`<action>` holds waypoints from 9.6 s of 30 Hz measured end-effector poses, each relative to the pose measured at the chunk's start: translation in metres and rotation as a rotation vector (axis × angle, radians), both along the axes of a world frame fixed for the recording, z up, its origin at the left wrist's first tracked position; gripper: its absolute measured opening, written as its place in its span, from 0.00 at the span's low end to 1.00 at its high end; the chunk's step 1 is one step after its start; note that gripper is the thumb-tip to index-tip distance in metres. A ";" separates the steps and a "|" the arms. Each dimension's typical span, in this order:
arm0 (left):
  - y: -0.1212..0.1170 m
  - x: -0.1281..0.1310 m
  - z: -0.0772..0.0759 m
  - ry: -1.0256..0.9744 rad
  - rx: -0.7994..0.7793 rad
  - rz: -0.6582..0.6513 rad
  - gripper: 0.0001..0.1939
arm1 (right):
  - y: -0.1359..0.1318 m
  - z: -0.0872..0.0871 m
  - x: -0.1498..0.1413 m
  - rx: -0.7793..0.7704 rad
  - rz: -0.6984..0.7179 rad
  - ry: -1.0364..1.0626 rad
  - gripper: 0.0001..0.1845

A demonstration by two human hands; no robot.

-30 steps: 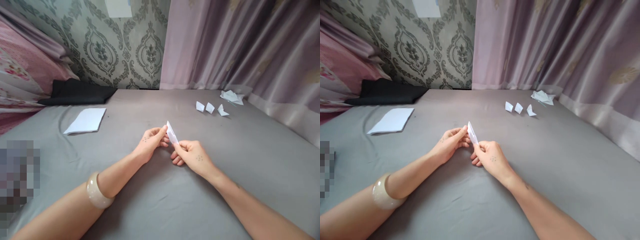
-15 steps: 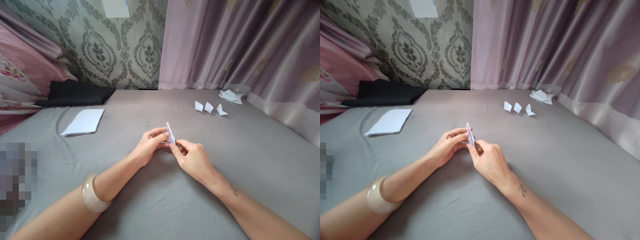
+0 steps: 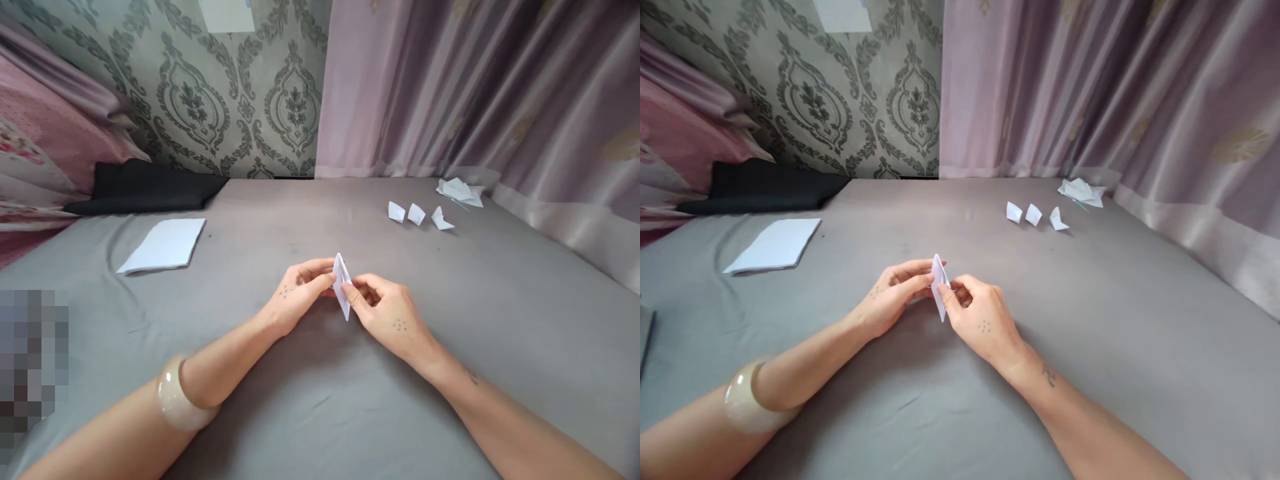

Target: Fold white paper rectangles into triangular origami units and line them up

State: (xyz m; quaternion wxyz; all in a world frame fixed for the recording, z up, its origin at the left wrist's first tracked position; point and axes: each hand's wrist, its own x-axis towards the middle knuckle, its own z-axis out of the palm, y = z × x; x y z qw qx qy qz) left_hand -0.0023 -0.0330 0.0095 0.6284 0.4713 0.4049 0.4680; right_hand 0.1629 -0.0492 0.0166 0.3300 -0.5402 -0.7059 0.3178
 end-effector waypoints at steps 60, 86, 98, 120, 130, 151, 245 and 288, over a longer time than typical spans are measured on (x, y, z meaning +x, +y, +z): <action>0.011 0.006 -0.009 0.887 -0.107 -0.052 0.10 | 0.035 -0.011 -0.007 -0.615 0.038 0.006 0.05; 0.012 0.009 -0.003 0.937 0.042 -0.122 0.19 | 0.031 -0.013 -0.010 -0.588 0.025 -0.027 0.08; 0.007 0.003 -0.015 0.799 0.084 -0.083 0.17 | -0.014 0.027 0.014 0.036 0.351 -0.407 0.08; 0.006 0.002 -0.015 0.805 0.108 -0.061 0.16 | -0.022 0.013 0.003 0.278 0.395 -0.789 0.13; 0.004 -0.004 -0.011 0.798 0.113 -0.093 0.11 | -0.019 0.011 0.006 0.309 0.397 -0.771 0.14; 0.008 -0.005 -0.005 0.679 0.052 -0.066 0.14 | -0.022 0.014 0.006 0.358 0.430 -0.792 0.11; 0.027 -0.004 -0.009 0.779 -0.077 0.097 0.09 | 0.045 -0.023 -0.018 -0.298 -0.101 -0.140 0.04; 0.018 -0.006 -0.007 0.900 -0.011 0.280 0.08 | 0.034 -0.015 -0.026 -0.073 -0.159 -0.098 0.09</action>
